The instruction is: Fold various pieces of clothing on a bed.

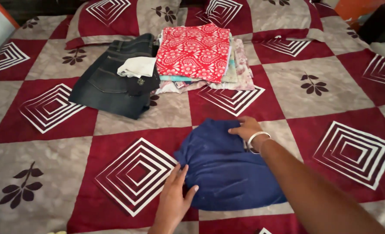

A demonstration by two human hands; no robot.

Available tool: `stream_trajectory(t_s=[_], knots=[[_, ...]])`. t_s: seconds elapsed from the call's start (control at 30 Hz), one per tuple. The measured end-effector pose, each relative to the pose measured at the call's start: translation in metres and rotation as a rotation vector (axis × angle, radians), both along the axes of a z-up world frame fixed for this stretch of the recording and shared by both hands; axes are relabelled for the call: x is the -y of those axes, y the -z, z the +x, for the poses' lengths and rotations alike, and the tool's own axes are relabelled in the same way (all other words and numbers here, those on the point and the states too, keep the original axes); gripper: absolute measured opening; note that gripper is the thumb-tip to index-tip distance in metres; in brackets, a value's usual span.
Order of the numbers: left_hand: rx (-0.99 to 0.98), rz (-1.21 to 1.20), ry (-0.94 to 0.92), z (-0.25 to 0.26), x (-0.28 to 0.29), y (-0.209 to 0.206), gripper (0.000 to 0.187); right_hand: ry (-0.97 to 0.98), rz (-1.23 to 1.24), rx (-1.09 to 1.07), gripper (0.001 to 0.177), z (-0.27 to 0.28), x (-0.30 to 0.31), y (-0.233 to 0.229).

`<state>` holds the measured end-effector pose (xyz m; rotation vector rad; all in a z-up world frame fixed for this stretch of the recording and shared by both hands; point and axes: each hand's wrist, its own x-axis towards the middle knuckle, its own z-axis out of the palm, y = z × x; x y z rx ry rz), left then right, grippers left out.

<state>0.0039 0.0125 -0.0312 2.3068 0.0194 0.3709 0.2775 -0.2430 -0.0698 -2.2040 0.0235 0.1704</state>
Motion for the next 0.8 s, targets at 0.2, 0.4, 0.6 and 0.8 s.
stream_trajectory(t_s=[0.2,0.4,0.6,0.8], knots=[[-0.128,-0.008,0.017,-0.001,0.0,-0.01,0.068,-0.155,-0.279,0.717,0.017,-0.103,-0.034,-0.098],[-0.076,0.023,0.033,-0.002,0.0,0.0,0.065,-0.617,-0.25,0.764,0.021,-0.167,-0.013,-0.107],[-0.152,-0.017,0.018,-0.002,0.001,-0.013,0.063,-0.223,-0.091,0.459,0.032,-0.143,-0.032,-0.109],[-0.138,-0.02,0.034,-0.001,-0.002,-0.005,0.066,-0.369,-0.589,0.213,0.053,-0.11,-0.064,-0.084]])
